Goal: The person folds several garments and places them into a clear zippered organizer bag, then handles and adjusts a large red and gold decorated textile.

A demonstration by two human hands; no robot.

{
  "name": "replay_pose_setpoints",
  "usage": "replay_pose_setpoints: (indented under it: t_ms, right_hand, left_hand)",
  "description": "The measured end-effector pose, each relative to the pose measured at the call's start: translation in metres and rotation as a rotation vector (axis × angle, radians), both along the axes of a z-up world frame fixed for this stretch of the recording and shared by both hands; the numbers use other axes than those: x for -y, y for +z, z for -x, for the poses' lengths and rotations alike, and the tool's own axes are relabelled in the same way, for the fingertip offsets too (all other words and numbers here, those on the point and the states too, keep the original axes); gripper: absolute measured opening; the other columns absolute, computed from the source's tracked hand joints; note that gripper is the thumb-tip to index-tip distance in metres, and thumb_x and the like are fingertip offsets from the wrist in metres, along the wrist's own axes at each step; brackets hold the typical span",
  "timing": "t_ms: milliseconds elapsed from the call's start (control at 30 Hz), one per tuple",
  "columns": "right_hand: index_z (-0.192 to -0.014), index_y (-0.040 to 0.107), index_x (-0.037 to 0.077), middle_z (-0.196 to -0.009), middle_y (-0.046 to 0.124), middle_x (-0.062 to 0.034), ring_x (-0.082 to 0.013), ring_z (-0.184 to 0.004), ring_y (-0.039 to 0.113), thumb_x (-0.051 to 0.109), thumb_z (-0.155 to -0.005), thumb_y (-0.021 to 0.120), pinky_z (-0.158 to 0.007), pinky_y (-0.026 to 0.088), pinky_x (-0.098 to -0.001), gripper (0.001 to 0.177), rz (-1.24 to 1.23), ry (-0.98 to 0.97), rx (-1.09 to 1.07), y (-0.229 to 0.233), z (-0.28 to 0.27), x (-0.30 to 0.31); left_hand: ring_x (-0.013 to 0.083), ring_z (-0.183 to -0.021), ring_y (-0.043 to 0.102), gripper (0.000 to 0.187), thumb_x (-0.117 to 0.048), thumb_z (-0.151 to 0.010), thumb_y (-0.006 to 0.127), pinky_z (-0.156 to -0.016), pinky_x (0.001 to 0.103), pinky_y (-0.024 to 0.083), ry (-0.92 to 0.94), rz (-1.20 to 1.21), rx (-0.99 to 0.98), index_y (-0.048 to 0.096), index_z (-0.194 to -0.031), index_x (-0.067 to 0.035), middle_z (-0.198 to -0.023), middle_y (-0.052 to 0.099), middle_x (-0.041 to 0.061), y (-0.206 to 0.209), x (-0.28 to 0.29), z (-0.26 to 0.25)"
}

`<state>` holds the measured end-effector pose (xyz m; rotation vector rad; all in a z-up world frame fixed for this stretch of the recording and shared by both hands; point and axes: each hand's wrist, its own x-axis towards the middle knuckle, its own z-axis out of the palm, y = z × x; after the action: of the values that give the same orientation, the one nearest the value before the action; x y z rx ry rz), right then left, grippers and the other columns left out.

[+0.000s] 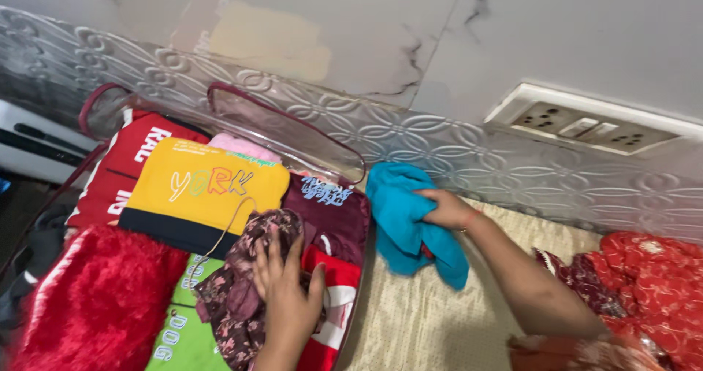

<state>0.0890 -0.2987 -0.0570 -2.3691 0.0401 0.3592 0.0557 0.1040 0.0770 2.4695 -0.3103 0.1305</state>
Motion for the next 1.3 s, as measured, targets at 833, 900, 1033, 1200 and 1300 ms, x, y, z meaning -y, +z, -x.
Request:
replay_pose_setpoints:
  t_ms: [833,900,1033,1200,1300]
  right_hand:
    - [-0.146,0.05,0.006,-0.125,0.068,-0.0262,-0.0431,-0.118,0.065,0.029,-0.08,0.073,-0.104,0.05,-0.0433,0.073,0.123,-0.872,-0.255,-0.051,0.21,0.029]
    - [-0.15,0.045,0.005,-0.137,0.063,-0.0247,-0.0401,-0.126,0.062,0.037,-0.08,0.074,-0.107,0.049,-0.0424,0.082,0.013,-0.878,-0.106,-0.052,0.189,0.004]
    - [-0.153,0.028,0.0,-0.152,0.038,-0.0219,-0.0386,-0.131,0.049,0.05,-0.082,0.084,-0.1,0.05,-0.0462,0.103,-0.161,-0.885,-0.198,-0.053,0.153,-0.042]
    - [-0.156,0.037,0.006,-0.146,0.058,-0.0129,-0.0278,-0.109,0.07,0.048,-0.083,0.074,-0.088,0.058,-0.0335,0.092,-0.552,-0.856,-0.309,-0.08,0.166,-0.034]
    - [-0.145,0.06,0.0,-0.137,0.068,-0.0165,-0.0273,-0.102,0.071,0.04,-0.082,0.078,-0.079,0.06,-0.0377,0.076,-0.504,-0.999,-0.145,-0.105,0.193,-0.005]
  left_hand:
    - [0.0403,-0.144,0.042,0.088,-0.054,-0.085,0.068,-0.119,0.042,0.034,0.005,0.091,-0.898,0.04,-0.153,-0.005,-0.154,0.043,0.027,-0.312,0.13,0.088]
    - [0.0404,-0.143,0.043,0.085,-0.052,-0.087,0.069,-0.119,0.043,0.034,-0.031,0.065,-0.834,0.042,-0.15,-0.002,-0.153,0.044,0.027,-0.294,0.133,0.079]
    - [0.0389,-0.14,0.05,0.068,-0.048,-0.093,0.061,-0.118,0.042,0.038,-0.046,0.169,-0.763,0.054,-0.144,-0.002,-0.148,0.053,0.026,-0.251,0.142,0.069]
    - [0.038,-0.139,0.048,0.069,-0.043,-0.091,0.067,-0.116,0.042,0.037,-0.127,0.178,-0.715,0.05,-0.144,0.0,-0.147,0.051,0.025,-0.225,0.157,0.064]
    - [0.0391,-0.141,0.044,0.067,-0.039,-0.091,0.066,-0.118,0.043,0.035,-0.155,0.181,-0.679,0.05,-0.145,-0.001,-0.151,0.047,0.025,-0.22,0.169,0.063]
